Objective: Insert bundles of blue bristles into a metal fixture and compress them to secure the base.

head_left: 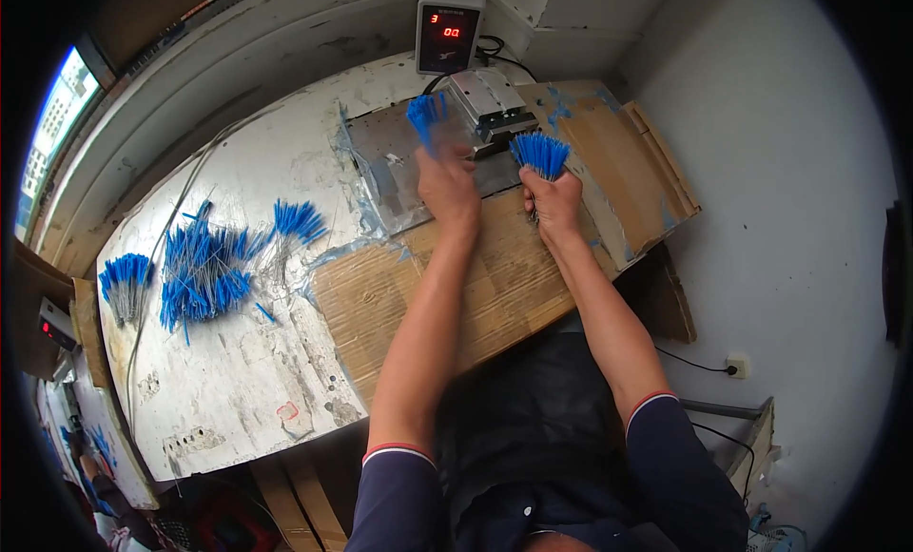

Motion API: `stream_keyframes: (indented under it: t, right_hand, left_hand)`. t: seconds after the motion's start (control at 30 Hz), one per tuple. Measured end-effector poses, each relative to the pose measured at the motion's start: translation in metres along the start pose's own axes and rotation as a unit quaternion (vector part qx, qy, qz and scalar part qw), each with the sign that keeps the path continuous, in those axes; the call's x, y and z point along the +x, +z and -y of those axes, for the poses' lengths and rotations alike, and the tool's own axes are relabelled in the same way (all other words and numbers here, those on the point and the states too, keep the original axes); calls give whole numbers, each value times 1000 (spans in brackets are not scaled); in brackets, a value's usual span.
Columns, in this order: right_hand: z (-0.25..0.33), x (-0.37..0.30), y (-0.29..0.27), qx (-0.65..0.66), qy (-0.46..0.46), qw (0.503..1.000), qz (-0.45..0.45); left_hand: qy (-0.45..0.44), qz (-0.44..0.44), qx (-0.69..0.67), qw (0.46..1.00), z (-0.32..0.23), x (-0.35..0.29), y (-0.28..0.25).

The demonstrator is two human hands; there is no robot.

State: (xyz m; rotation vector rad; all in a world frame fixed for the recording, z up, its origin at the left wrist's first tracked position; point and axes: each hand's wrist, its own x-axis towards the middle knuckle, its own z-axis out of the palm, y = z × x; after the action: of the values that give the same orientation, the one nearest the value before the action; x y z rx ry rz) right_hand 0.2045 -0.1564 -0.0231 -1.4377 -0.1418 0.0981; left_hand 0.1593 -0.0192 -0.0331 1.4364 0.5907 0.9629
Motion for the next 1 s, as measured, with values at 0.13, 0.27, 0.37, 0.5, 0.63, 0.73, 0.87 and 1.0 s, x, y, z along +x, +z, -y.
stream_keyframes:
  t: [0.13, 0.27, 0.37, 0.5, 0.63, 0.73, 0.87, 1.0]
  right_hand:
    - [-3, 8, 8, -26, 1, 1000, -14]
    - [-3, 9, 10, -47, 16, 999, -17]
    - [-6, 10, 12, -39, -7, 999, -30]
    - [-7, 10, 10, -36, -13, 999, -37]
    - [-7, 8, 12, -37, -12, 999, -38]
    - [-8, 8, 11, -33, -13, 999, -38]
    - [-7, 11, 14, -45, -6, 998, -41]
    - [-5, 11, 14, -23, 2, 999, -36]
  left_hand:
    - [11, -15, 1, 1000, 2, 0, 0]
    - [42, -37, 59, 997, 0, -1, -1]
    - [60, -58, 62, 995, -4, -1, -1]
    - [22, -33, 82, 996, -10, -4, -4]
    - [27, -32, 99, 994, -10, -5, -5]
    - [29, -32, 100, 994, -10, -5, -4]
    - [45, -37, 115, 992, -7, -4, -1]
    - [95, -45, 197, 975, 1, -3, 4]
